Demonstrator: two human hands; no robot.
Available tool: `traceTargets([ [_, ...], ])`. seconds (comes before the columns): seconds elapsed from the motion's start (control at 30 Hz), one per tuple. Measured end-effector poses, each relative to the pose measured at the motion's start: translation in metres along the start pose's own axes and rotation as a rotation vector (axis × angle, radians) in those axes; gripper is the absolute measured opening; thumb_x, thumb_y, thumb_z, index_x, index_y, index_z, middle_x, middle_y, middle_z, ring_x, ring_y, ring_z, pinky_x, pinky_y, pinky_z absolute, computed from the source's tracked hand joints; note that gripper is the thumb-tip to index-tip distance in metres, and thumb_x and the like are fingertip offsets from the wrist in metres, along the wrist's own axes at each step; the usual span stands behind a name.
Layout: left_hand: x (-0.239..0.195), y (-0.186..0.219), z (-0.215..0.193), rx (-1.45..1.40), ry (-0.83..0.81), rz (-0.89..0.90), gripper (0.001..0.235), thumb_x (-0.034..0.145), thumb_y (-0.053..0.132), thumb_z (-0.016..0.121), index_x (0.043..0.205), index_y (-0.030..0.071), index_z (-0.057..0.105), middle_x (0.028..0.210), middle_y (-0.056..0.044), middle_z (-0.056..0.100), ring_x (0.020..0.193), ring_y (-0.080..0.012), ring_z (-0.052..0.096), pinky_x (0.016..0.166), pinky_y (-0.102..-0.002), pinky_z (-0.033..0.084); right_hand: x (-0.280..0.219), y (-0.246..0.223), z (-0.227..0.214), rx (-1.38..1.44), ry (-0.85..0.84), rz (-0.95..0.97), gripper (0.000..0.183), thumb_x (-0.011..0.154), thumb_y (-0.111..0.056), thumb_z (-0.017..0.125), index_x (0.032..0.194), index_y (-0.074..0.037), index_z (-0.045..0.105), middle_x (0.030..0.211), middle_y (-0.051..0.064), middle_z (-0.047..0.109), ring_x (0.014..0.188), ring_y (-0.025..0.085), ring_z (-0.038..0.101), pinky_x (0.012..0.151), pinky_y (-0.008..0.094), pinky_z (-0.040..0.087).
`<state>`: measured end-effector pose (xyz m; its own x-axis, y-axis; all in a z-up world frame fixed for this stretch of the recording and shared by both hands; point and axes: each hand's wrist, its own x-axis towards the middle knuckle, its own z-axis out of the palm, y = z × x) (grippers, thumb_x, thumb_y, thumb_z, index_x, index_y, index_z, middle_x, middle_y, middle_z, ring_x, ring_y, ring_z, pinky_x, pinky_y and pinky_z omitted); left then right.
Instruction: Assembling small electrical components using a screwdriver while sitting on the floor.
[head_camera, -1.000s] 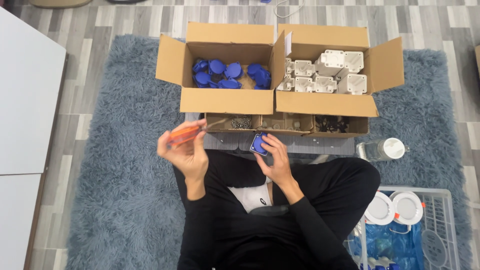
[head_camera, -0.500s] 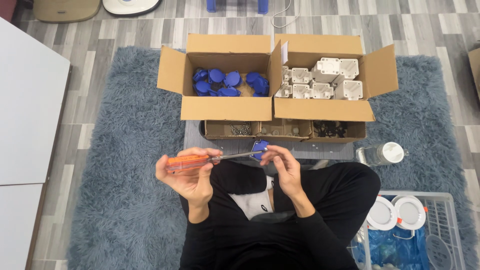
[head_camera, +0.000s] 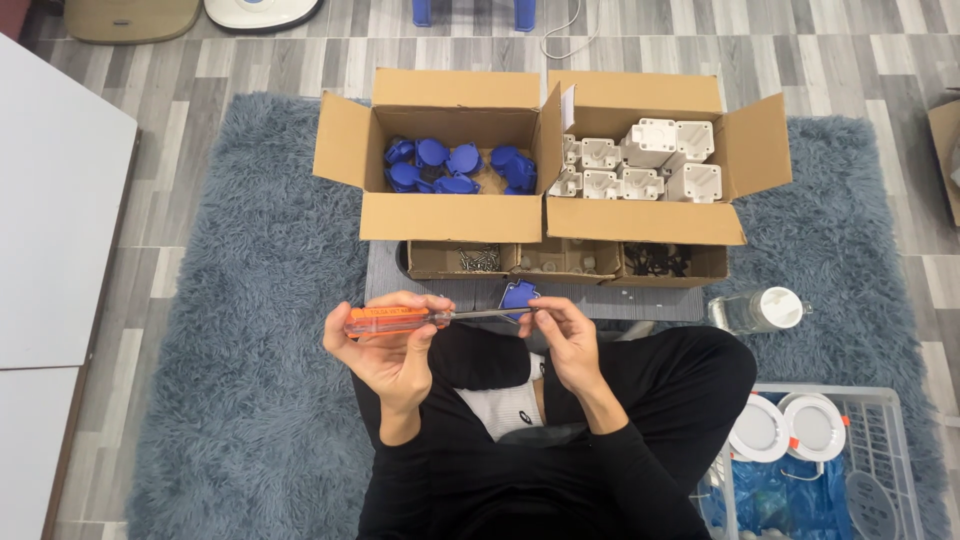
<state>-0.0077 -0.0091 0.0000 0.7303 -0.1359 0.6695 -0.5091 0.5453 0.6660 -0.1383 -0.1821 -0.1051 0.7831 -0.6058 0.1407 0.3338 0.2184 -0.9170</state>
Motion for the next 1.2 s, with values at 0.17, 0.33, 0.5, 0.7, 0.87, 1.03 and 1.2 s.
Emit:
traceTargets([
  [0.17, 0.0, -0.002, 0.001, 0.004, 0.001, 0.005, 0.091, 0.097, -0.012, 0.071, 0.165, 0.017, 0.017, 0.103, -0.028, 0.065, 0.09, -0.0494, 0.079, 0.071, -0.054, 0.073, 0.0, 0.0, -0.002, 0.027, 0.035, 0.022, 0.02, 0.105, 0.001, 0.066, 0.122, 0.01, 0.073, 0.095, 0.025, 0.08, 0.078, 0.029, 0.078, 0.077, 0.042, 0.064],
  [0.33, 0.002, 0.002, 0.003, 0.01, -0.009, 0.001, 0.091, 0.097, -0.011, 0.071, 0.165, 0.015, 0.017, 0.103, -0.028, 0.066, 0.089, -0.0477, 0.079, 0.071, -0.054, 0.073, 0.0, 0.003, -0.007, 0.063, 0.059, 0.012, 0.019, 0.103, 0.005, 0.068, 0.12, 0.009, 0.075, 0.095, 0.024, 0.08, 0.076, 0.027, 0.076, 0.075, 0.039, 0.063],
  [0.5, 0.002, 0.002, 0.005, 0.008, -0.015, -0.001, 0.091, 0.097, -0.01, 0.071, 0.165, 0.014, 0.016, 0.104, -0.029, 0.066, 0.09, -0.048, 0.08, 0.073, -0.054, 0.073, -0.001, 0.008, -0.013, 0.069, 0.061, -0.011, 0.018, 0.101, 0.006, 0.07, 0.118, 0.007, 0.076, 0.097, 0.025, 0.08, 0.077, 0.029, 0.076, 0.074, 0.039, 0.062],
  [0.7, 0.005, 0.003, 0.006, 0.013, -0.028, -0.011, 0.091, 0.097, -0.009, 0.072, 0.165, 0.013, 0.015, 0.105, -0.028, 0.067, 0.091, -0.0469, 0.08, 0.073, -0.053, 0.074, 0.002, 0.002, -0.016, 0.062, 0.053, -0.022, 0.016, 0.099, 0.009, 0.072, 0.114, 0.007, 0.078, 0.101, 0.024, 0.078, 0.081, 0.027, 0.077, 0.075, 0.037, 0.063],
  [0.87, 0.004, 0.001, 0.005, 0.023, -0.036, -0.013, 0.091, 0.098, -0.009, 0.071, 0.165, 0.013, 0.015, 0.106, -0.03, 0.066, 0.091, -0.0474, 0.08, 0.073, -0.053, 0.074, 0.002, 0.003, -0.021, 0.044, 0.049, -0.02, 0.015, 0.095, 0.012, 0.075, 0.109, 0.009, 0.078, 0.102, 0.027, 0.077, 0.082, 0.029, 0.079, 0.076, 0.038, 0.066],
  [1.03, 0.003, 0.0, 0.007, 0.045, -0.028, 0.002, 0.092, 0.098, -0.009, 0.071, 0.167, 0.011, 0.013, 0.107, -0.029, 0.066, 0.091, -0.0481, 0.08, 0.072, -0.055, 0.074, 0.0, 0.001, -0.019, 0.072, 0.048, -0.017, 0.017, 0.092, 0.015, 0.077, 0.108, 0.01, 0.079, 0.1, 0.026, 0.077, 0.09, 0.03, 0.081, 0.08, 0.04, 0.067],
  [1.2, 0.004, 0.002, 0.01, 0.06, -0.018, -0.017, 0.093, 0.098, -0.008, 0.071, 0.168, 0.01, 0.012, 0.109, -0.028, 0.067, 0.093, -0.0461, 0.08, 0.077, -0.055, 0.073, -0.003, 0.013, -0.03, 0.037, 0.063, -0.055, 0.018, 0.088, 0.017, 0.08, 0.104, 0.009, 0.081, 0.096, 0.025, 0.077, 0.094, 0.032, 0.081, 0.083, 0.04, 0.067],
])
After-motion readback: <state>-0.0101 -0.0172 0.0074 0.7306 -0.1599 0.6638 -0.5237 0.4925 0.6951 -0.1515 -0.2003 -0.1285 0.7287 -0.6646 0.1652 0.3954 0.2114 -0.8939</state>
